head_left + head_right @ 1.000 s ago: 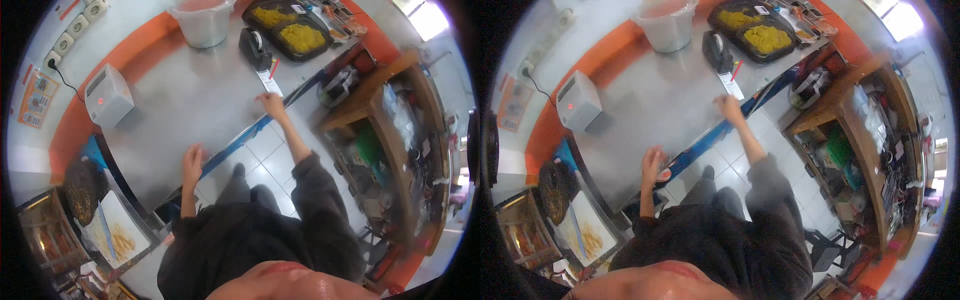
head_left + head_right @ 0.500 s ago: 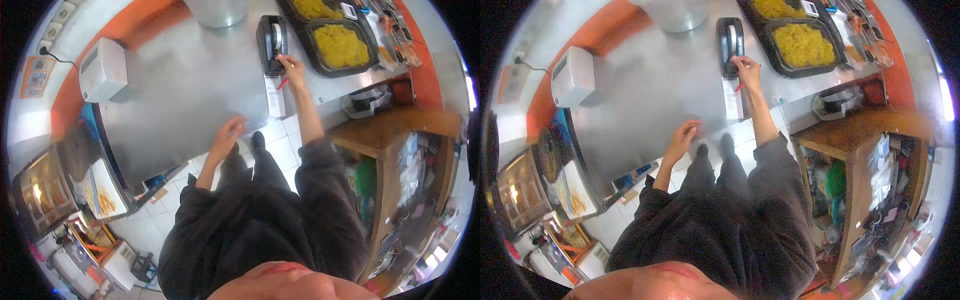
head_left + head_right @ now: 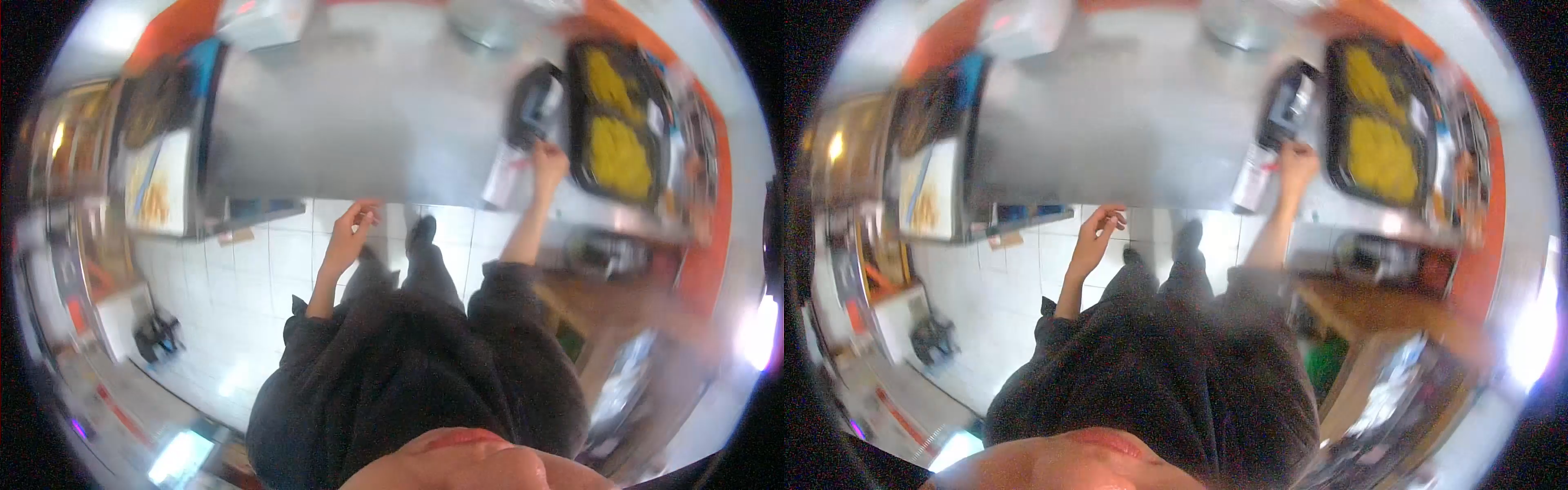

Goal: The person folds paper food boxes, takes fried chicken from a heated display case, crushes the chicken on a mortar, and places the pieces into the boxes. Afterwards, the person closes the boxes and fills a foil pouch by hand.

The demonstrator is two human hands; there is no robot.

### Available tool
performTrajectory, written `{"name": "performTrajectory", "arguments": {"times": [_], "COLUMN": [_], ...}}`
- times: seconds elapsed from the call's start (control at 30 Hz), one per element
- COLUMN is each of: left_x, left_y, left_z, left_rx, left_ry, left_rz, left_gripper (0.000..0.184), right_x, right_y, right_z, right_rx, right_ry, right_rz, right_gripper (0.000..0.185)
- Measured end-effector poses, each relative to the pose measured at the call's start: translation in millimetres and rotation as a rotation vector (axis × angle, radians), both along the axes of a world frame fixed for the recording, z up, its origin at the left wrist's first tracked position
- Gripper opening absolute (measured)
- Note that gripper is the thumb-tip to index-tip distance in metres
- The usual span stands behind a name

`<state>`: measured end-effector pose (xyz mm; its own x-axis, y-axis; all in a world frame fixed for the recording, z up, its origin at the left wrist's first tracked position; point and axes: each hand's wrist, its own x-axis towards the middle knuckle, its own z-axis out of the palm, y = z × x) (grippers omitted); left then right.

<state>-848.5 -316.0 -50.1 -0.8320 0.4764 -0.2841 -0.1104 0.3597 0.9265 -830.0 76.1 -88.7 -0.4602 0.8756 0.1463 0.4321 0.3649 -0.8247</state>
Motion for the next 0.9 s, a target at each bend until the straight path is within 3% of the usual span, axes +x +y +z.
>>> {"name": "performTrajectory", "arguments": {"times": [0.07, 0.1, 0.13, 0.17, 0.2, 0.23, 0.27, 0.3, 0.4, 0.43, 0.47, 0.53, 0.6, 0.7, 0.8, 0.83, 0.87, 0.9], "left_x": [14, 23, 34, 47, 60, 75, 90, 105, 160, 184, 199, 227, 215, 178, 114, 92, 68, 45], "left_y": [-42, -64, -90, -118, -151, -185, -219, -254, -368, -410, -442, -490, -533, -591, -633, -648, -660, -675], "left_z": [1, 4, 6, 7, 8, 6, 5, 13, -14, -32, -47, -21, -7, 2, 24, 17, 33, 51], "left_rx": [0.003, 0.047, 0.043, 0.066, 0.086, 0.092, 0.102, 0.157, 0.164, 0.338, 0.394, 0.002, -0.023, 0.068, 0.152, 0.154, 0.107, 0.062], "left_ry": [-0.02, -0.053, -0.023, 0.019, 0.065, 0.075, 0.083, 0.004, 0.14, 0.253, 0.186, 0.22, 0.274, 0.243, 0.304, 0.333, 0.367, 0.405], "left_rz": [0.11, 0.192, 0.317, 0.337, 0.348, 0.41, 0.456, 0.539, 0.849, 0.876, 1.055, 1.238, 1.308, 1.251, 1.029, 0.949, 0.848, 0.746], "left_gripper": [0.023, 0.024, 0.024, 0.024, 0.024, 0.023, 0.023, 0.024, 0.027, 0.027, 0.023, 0.031, 0.029, 0.027, 0.026, 0.026, 0.025, 0.024], "right_x": [-5, 0, 7, 1, -12, -16, -19, -17, -24, -26, -32, -45, -54, -61, -77, -64, -84, -88], "right_y": [-9, 20, 96, 74, 102, 120, 115, 91, 40, 23, 6, -29, -76, -173, -343, -494, -536, -635], "right_z": [21, -7, -88, -52, -59, -89, -70, -46, 0, 8, 16, 30, 20, -25, -96, -30, -68, -27], "right_rx": [0.047, 0.236, 0.915, 0.449, 0.38, 1.117, 1.115, 0.973, 0.753, 0.718, 0.685, 0.61, 0.464, 0.141, -0.421, -0.41, -0.495, -0.62], "right_ry": [-0.22, -0.461, -0.725, -0.61, -0.838, -1.189, -1.209, -1.128, -0.845, -0.743, -0.61, -0.295, -0.017, 0.237, 0.297, -0.032, 0.101, 0.025], "right_rz": [0.013, 0.077, 0.294, 0.149, 0.103, 0.273, 0.228, 0.144, -0.031, -0.066, -0.08, -0.071, 0.014, 0.314, 0.782, 0.788, 0.963, 0.869], "right_gripper": [0.022, 0.026, 0.028, 0.031, 0.041, 0.038, 0.037, 0.036, 0.032, 0.031, 0.03, 0.029, 0.028, 0.027, 0.023, 0.02, 0.02, 0.018]}}
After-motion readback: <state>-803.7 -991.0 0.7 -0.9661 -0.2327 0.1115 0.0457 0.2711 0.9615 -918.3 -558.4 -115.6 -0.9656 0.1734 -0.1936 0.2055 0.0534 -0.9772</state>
